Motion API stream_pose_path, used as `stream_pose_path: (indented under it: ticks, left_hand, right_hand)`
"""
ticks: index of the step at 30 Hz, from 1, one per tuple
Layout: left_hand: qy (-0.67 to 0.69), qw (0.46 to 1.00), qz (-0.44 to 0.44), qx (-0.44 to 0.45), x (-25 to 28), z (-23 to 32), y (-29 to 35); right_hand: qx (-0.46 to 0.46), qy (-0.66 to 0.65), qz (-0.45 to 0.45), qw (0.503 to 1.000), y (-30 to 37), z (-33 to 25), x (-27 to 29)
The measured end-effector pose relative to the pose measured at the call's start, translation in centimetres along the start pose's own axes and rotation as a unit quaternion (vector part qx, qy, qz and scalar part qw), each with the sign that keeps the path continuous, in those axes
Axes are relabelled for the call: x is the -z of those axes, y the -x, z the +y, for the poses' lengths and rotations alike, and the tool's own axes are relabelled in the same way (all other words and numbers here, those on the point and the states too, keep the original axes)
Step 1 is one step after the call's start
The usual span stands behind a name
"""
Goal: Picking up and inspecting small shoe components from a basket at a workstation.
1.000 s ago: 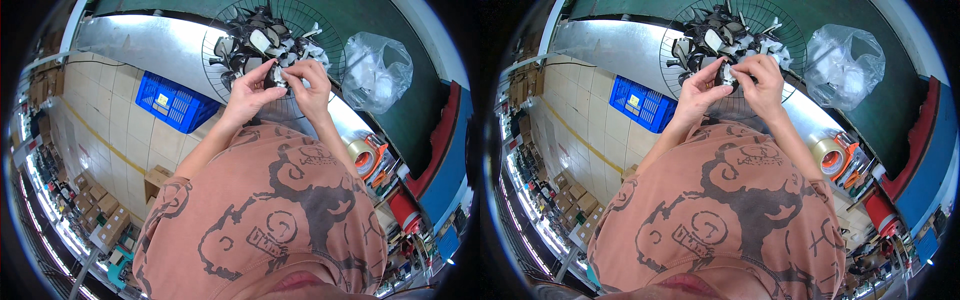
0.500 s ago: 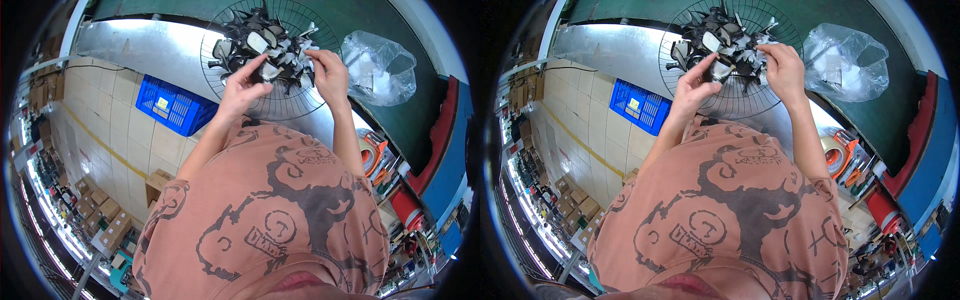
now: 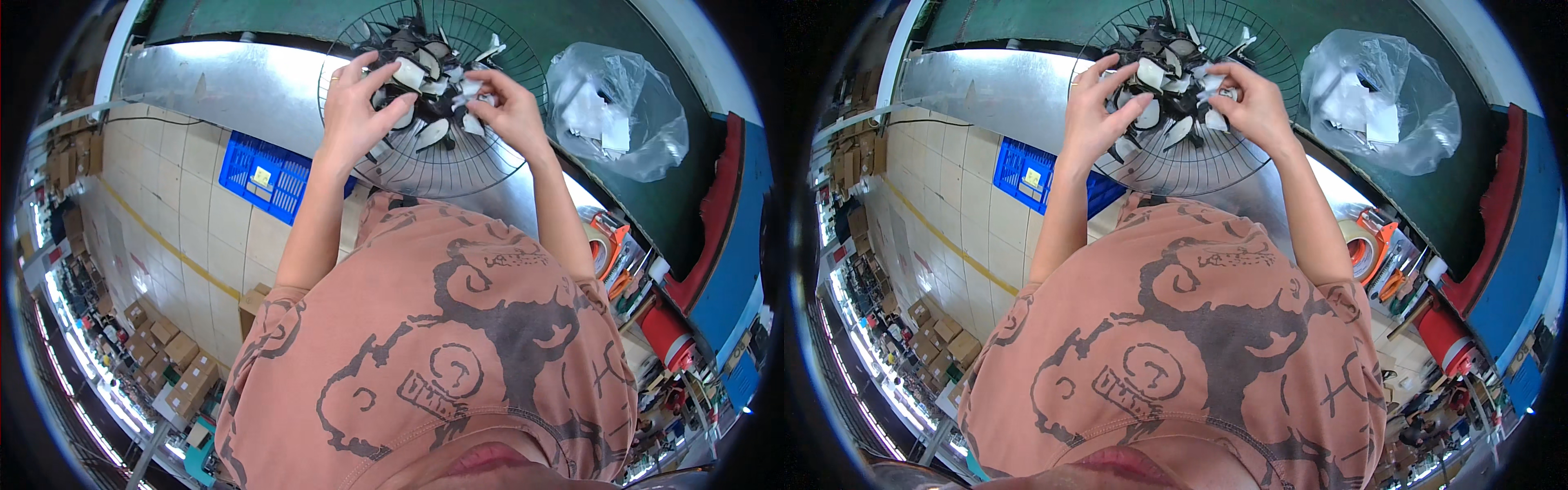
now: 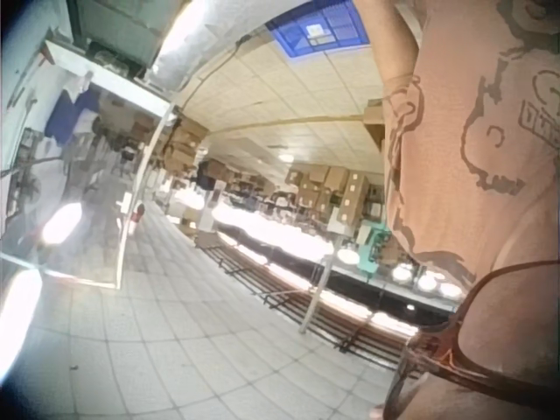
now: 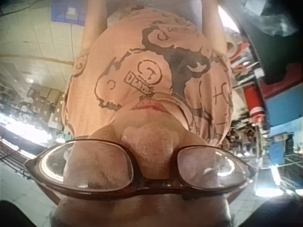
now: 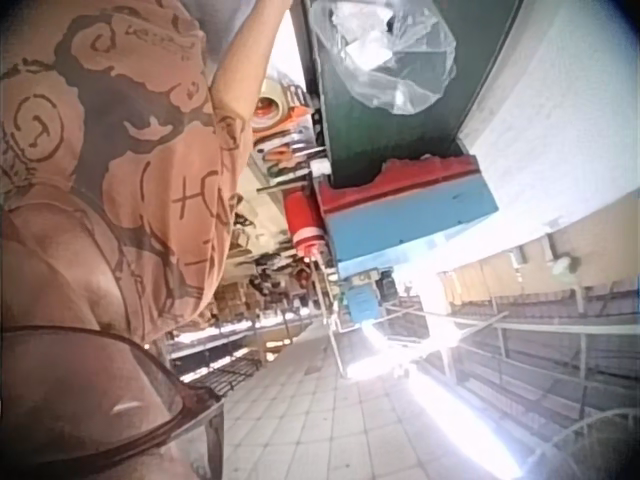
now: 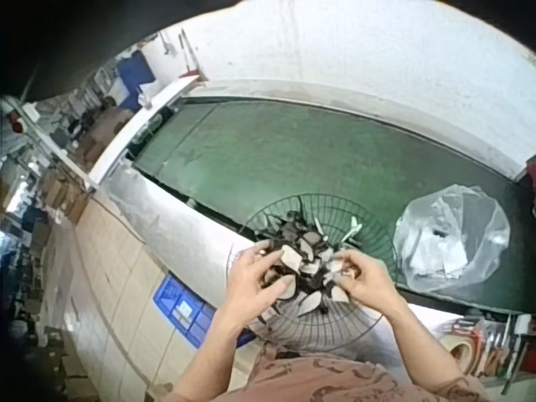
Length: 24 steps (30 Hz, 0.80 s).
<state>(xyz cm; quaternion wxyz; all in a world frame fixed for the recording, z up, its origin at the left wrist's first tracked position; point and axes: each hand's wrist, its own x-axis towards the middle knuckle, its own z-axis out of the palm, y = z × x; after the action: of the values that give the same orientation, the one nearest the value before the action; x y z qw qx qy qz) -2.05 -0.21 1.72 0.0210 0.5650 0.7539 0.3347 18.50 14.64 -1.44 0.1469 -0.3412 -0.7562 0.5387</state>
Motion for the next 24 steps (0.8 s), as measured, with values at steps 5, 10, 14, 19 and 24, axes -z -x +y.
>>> stream_pose_path:
  ticks: [5,10,14,19,24]
  left_hand:
    - [0.363,0.903,-0.101,0.208,0.6,3.7,1.2]
    - [0.593,0.707,-0.202,0.329,-0.5,4.2,1.9]
    - [0.619,0.681,-0.158,0.358,-1.0,2.9,2.4]
    - [0.591,0.687,-0.101,0.411,-0.9,3.4,2.3]
    - [0.582,0.720,-0.127,0.358,-1.8,3.2,2.8]
  right_hand:
    - [0.027,-0.233,-0.020,0.972,1.2,-3.6,0.4]
    - [0.093,-0.196,-0.017,0.976,2.5,-5.6,-0.4]
    - [0.018,-0.396,0.091,0.913,2.8,-5.5,-0.9]
    - [0.147,-0.104,0.038,0.983,4.1,-5.4,-0.3]
    - [0.253,0.095,0.077,0.960,4.8,-5.3,-2.6]
